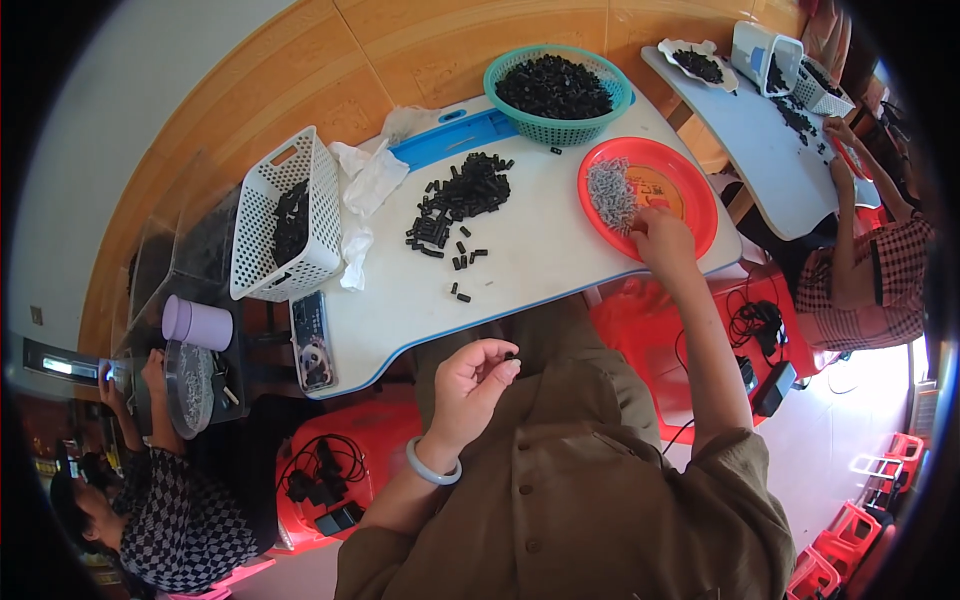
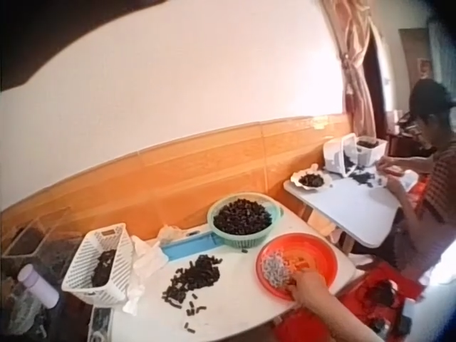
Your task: The person assembles small black plastic components by hand at a work table.
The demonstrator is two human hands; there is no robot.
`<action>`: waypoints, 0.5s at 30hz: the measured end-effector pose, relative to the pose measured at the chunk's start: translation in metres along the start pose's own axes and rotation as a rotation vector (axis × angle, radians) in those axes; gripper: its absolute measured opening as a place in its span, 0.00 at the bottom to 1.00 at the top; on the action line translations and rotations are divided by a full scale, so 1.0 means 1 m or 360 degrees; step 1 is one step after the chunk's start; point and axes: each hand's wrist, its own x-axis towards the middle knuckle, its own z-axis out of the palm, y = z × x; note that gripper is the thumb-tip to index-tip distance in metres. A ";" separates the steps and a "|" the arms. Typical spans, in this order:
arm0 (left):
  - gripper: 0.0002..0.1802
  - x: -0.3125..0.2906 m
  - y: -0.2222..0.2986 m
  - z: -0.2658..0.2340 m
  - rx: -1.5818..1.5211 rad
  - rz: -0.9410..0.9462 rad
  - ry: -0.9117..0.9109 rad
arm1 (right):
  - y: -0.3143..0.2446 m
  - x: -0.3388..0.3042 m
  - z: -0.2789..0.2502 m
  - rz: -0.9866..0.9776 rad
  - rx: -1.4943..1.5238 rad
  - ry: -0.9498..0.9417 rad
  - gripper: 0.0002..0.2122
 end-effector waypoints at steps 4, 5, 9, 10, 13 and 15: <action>0.07 -0.001 -0.001 0.004 -0.0060 -0.0035 -0.0027 | 0.003 0.003 0.007 -0.0095 0.0073 0.0070 0.06; 0.07 -0.001 -0.001 0.005 -0.0058 -0.0032 -0.0027 | 0.003 0.004 0.007 -0.0103 0.0065 0.0044 0.06; 0.08 -0.003 -0.003 0.006 -0.0119 -0.0022 0.0011 | 0.005 0.010 0.002 0.0024 0.0173 -0.0144 0.06; 0.08 -0.004 -0.005 0.006 -0.0120 -0.0031 0.0025 | 0.004 0.012 0.001 0.0022 0.0175 -0.0144 0.06; 0.08 -0.007 -0.012 0.008 -0.0115 -0.0030 0.0016 | 0.004 0.019 -0.001 0.0086 0.0188 -0.0212 0.06; 0.08 -0.008 -0.016 0.009 -0.0088 -0.0030 0.0003 | 0.011 0.023 0.002 -0.0138 0.0214 -0.0226 0.06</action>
